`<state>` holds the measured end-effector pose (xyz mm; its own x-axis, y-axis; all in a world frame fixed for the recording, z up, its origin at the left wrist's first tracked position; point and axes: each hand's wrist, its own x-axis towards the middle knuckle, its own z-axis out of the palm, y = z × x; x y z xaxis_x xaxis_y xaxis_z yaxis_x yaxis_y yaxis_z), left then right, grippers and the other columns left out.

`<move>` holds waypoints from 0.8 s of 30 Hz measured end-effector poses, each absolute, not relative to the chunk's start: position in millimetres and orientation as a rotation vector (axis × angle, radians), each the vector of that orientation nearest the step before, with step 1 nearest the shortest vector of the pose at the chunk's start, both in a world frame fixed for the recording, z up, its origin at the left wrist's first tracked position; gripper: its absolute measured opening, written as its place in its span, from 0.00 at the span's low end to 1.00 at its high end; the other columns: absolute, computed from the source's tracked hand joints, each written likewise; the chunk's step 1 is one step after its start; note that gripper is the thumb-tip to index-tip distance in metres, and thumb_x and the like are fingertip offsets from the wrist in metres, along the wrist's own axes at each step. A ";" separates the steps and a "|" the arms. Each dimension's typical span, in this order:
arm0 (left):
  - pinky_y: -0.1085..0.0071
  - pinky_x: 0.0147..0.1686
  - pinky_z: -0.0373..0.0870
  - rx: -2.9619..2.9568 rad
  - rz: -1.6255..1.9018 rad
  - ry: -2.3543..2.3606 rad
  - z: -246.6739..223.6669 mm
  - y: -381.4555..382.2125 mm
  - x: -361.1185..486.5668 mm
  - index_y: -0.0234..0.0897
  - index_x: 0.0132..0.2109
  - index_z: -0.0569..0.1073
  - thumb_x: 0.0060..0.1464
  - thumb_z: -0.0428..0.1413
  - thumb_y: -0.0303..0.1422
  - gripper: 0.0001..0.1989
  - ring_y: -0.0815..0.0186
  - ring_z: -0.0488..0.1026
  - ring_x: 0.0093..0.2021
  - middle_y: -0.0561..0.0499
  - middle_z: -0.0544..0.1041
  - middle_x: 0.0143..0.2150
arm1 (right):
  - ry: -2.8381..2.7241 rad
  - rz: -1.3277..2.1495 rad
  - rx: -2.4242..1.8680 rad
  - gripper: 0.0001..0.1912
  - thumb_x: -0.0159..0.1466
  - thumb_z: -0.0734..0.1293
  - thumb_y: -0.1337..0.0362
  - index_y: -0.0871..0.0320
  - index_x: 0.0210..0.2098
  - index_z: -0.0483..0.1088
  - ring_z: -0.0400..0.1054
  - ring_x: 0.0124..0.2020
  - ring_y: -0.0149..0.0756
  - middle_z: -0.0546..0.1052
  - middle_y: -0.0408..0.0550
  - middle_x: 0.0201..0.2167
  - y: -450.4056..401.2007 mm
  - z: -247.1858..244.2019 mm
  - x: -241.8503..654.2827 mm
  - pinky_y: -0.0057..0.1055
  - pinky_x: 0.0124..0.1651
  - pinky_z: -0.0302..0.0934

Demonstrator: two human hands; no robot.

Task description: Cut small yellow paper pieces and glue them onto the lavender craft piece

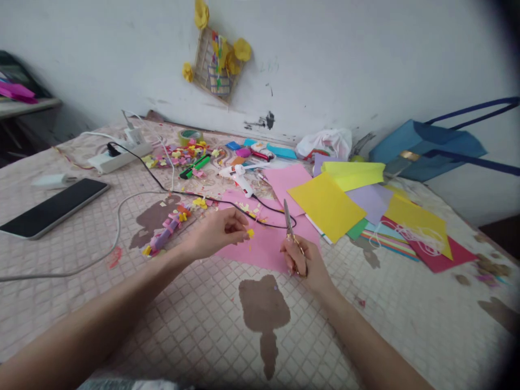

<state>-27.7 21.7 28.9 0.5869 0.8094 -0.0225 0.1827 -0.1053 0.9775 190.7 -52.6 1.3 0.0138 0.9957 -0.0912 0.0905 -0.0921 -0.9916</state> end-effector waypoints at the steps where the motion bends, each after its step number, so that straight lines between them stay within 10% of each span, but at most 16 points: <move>1: 0.73 0.29 0.69 1.610 0.651 0.846 29.3 20.4 -26.5 0.33 0.39 0.65 0.48 0.58 0.32 0.12 0.69 0.73 0.30 0.49 0.75 0.30 | -1.241 1.225 -1.367 0.16 0.59 0.64 0.52 0.59 0.26 0.64 0.53 0.11 0.22 0.61 0.34 0.12 -52.7 2.3 189.7 0.19 0.14 0.48; 24: 0.74 0.30 0.70 1.671 0.462 0.797 32.9 3.7 -20.0 0.34 0.34 0.70 0.55 0.51 0.38 0.11 0.70 0.71 0.30 0.49 0.75 0.31 | -1.405 1.256 -1.375 0.07 0.57 0.62 0.63 0.58 0.25 0.62 0.55 0.13 0.24 0.61 0.34 0.13 -43.8 16.4 173.8 0.21 0.16 0.51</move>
